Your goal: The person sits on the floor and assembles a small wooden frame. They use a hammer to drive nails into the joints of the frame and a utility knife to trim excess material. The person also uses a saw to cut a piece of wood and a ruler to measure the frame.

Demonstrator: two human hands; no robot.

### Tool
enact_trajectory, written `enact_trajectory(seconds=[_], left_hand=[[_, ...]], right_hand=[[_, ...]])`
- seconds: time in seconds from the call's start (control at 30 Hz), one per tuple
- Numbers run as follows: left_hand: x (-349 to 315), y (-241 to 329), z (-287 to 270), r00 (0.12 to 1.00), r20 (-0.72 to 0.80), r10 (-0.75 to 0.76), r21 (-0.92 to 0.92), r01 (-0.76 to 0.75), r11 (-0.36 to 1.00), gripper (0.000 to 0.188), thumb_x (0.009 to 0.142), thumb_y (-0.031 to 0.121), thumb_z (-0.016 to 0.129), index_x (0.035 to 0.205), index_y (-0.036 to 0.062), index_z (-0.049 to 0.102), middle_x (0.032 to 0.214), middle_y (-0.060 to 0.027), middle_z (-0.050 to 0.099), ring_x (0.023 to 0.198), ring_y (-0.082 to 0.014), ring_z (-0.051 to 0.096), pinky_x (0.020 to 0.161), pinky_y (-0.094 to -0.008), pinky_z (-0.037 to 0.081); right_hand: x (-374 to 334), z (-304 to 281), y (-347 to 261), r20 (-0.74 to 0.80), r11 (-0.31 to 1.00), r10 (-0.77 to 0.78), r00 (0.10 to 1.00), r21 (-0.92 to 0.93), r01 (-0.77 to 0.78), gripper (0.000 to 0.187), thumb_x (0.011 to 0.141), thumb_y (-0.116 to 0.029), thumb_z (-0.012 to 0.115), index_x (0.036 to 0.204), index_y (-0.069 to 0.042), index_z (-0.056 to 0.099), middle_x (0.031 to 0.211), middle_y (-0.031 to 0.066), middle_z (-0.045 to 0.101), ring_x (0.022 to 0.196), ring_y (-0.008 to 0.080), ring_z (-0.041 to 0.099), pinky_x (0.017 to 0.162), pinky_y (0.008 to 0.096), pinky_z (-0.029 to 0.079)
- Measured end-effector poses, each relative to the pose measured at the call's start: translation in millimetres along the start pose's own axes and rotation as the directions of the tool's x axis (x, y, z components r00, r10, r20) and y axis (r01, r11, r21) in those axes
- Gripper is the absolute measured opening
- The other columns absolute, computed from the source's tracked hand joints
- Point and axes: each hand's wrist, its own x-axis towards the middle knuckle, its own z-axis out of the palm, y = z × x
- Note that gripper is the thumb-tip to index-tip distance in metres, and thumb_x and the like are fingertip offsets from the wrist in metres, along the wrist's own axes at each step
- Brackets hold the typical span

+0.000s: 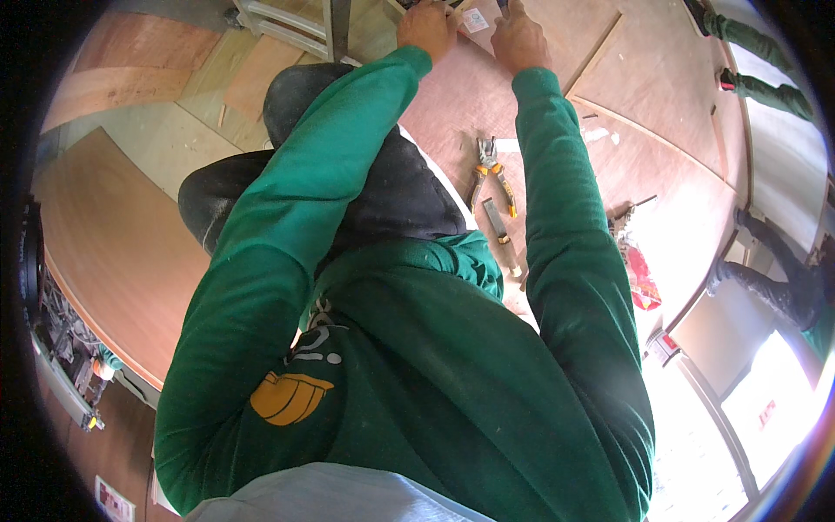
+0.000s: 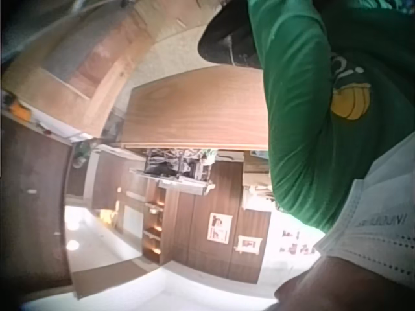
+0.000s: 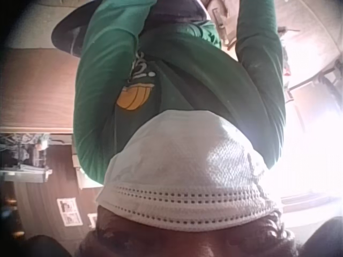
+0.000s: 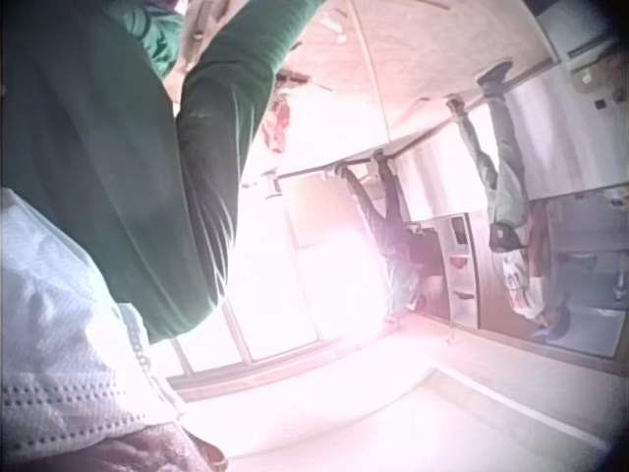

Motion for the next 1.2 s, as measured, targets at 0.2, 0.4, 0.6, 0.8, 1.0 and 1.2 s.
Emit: enact_trajectory(seconds=[0.2,0.4,0.6,0.8,1.0,1.2], left_hand=[[6,1,-10,0.944,0.120,-0.307,-0.434,0.327,0.839,0.022,0.087,0.018,0.083,0.089,-0.0009,0.072,0.090,-0.0178,0.076,0.084,-0.0281,0.074,0.077,-0.0451,0.059],[-2,-16,-6,0.856,0.390,-0.340,-0.557,0.513,0.653,0.038,0.087,0.038,0.087,0.110,0.0083,0.083,0.101,-0.0057,0.080,0.089,-0.0179,0.073,0.080,-0.0340,0.058],[-1,-28,11,0.857,0.278,-0.435,-0.615,0.506,0.605,0.041,0.086,0.029,0.090,0.112,-0.0007,0.077,0.102,-0.0074,0.078,0.089,-0.0160,0.072,0.079,-0.0324,0.059],[7,-29,20,0.797,0.437,-0.417,-0.709,0.591,0.385,0.032,0.089,0.017,0.085,0.108,-0.0022,0.069,0.093,-0.0159,0.074,0.080,-0.0189,0.070,0.068,-0.0380,0.060],[9,-28,19,0.810,0.452,-0.374,-0.766,0.567,0.302,0.029,0.093,0.015,0.083,0.111,-0.0028,0.069,0.096,-0.0147,0.073,0.087,-0.0198,0.071,0.070,-0.0364,0.060],[13,-6,-6,0.764,0.481,-0.430,-0.609,0.644,0.463,0.037,0.093,0.023,0.084,0.114,-0.0047,0.071,0.098,-0.0128,0.076,0.085,-0.0195,0.072,0.073,-0.0370,0.060]], right_hand=[[-3,-4,-6,0.046,0.996,0.086,0.995,0.020,-0.087,0.058,0.101,-0.016,0.060,0.155,-0.003,0.047,0.124,0.0326,0.070,0.116,0.0539,0.065,0.100,0.0604,0.053],[-9,-1,-6,-0.015,0.999,-0.001,1.000,0.050,0.002,0.057,0.099,-0.011,0.061,0.154,-0.002,0.047,0.119,0.0352,0.069,0.109,0.0550,0.067,0.093,0.0609,0.055],[-20,-3,-12,-0.050,0.995,-0.038,0.998,0.088,0.043,0.059,0.101,-0.006,0.057,0.157,0.002,0.040,0.118,0.0378,0.069,0.111,0.0556,0.066,0.093,0.0597,0.054],[-80,-14,-48,-0.099,0.968,0.135,0.986,0.224,-0.110,0.051,0.106,-0.024,0.058,0.156,-0.015,0.051,0.116,0.0331,0.072,0.108,0.0552,0.069,0.093,0.0584,0.056],[-89,-26,-82,-0.189,0.970,0.073,0.979,0.240,-0.026,0.055,0.104,-0.018,0.059,0.157,-0.012,0.048,0.115,0.0357,0.071,0.108,0.0544,0.068,0.089,0.0563,0.057],[-84,4,-65,-0.108,0.971,0.116,0.987,0.222,-0.090,0.055,0.103,-0.017,0.060,0.156,-0.009,0.049,0.115,0.0350,0.071,0.108,0.0543,0.068,0.090,0.0555,0.057]])
